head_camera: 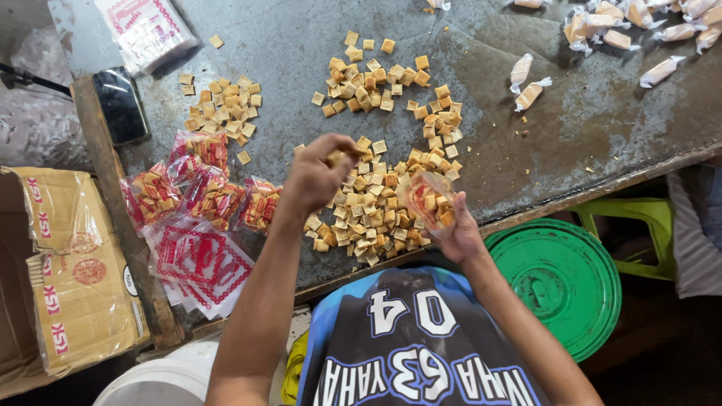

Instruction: The person scoops small square snack pieces from a pile on a table into small clear plastic bags. They fill each bag, fold the top, and place it aside before repeating the process with a new bag.

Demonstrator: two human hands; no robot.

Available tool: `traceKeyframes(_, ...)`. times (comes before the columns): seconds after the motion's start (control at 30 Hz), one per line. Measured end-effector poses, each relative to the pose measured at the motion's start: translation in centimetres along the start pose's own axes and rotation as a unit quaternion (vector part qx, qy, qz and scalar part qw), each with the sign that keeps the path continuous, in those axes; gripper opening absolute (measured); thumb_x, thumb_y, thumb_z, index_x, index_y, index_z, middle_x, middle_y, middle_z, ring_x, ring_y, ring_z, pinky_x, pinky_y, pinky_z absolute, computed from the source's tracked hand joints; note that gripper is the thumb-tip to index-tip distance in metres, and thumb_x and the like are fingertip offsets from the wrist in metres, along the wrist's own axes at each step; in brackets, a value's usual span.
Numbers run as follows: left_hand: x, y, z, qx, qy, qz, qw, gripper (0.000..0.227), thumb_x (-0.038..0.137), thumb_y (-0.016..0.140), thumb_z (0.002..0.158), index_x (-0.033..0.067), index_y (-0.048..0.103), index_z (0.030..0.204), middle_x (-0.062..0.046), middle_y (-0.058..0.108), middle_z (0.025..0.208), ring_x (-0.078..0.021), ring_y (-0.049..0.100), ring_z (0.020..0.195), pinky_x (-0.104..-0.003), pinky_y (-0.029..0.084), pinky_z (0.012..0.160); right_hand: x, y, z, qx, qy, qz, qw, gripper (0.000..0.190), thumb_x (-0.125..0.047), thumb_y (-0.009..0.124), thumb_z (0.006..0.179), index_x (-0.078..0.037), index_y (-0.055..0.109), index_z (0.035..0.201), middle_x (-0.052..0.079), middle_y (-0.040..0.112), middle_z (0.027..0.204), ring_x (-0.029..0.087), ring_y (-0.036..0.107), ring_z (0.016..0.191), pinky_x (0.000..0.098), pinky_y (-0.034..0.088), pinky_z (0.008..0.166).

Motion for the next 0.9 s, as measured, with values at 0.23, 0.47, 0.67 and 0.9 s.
traceKeyframes(0.23,4.9,9.9,-4.8,-0.218,0.083,0.279,0.931,0.024,0.008,0.062,0.097,0.0118,0.067,0.120,-0.017,0.065,0.118,-0.0338,0.071,0.099,-0.043,0.063,0.081,2.1,1.8,2.1,-0.010,-0.032,-0.027,0.999,0.060,-0.061,0.056,0.092,-0.021,0.061,0.136,0.016,0.070,0.125,0.038,0.073,0.098,0.0635,0.064,0.073)
traceKeyframes(0.47,8.8,12.1,-6.8,-0.317,0.128,0.167,0.925,0.023,0.008,0.064,0.096,0.0063,0.063,0.119,-0.021,0.062,0.121,-0.0395,0.064,0.112,-0.048,0.057,0.096,1.2,4.4,-0.2,-0.145,-0.012,0.064,0.987,0.053,-0.054,0.051,0.098,-0.017,0.061,0.135,0.014,0.073,0.119,0.029,0.076,0.092,0.0518,0.067,0.074)
traceKeyframes(0.67,6.2,7.3,1.9,-0.024,0.201,-0.026,0.979,0.010,0.014,0.077,0.091,0.0170,0.076,0.100,-0.005,0.072,0.089,-0.0182,0.070,0.084,-0.029,0.062,0.073,2.4,-7.3,1.3,-0.196,-0.016,0.161,0.967,0.075,-0.062,0.045,0.099,-0.002,0.052,0.143,0.018,0.069,0.122,0.032,0.074,0.096,0.0583,0.061,0.085)
traceKeyframes(0.9,-7.1,20.9,10.3,-0.017,0.252,0.373,0.893,0.031,0.029,0.077,0.083,0.0115,0.068,0.108,-0.013,0.066,0.101,-0.0366,0.071,0.088,-0.046,0.062,0.081,-0.4,-10.2,0.0,-0.180,-0.043,0.175,0.967,0.071,-0.057,0.049,0.099,0.003,0.056,0.137,0.017,0.071,0.121,0.033,0.074,0.092,0.0634,0.061,0.082)
Point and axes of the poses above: each hand's wrist, its own z-axis towards the middle knuckle, its own y-axis out of the palm, x = y × z, the point moved 10 cm from there along z, towards the middle knuckle
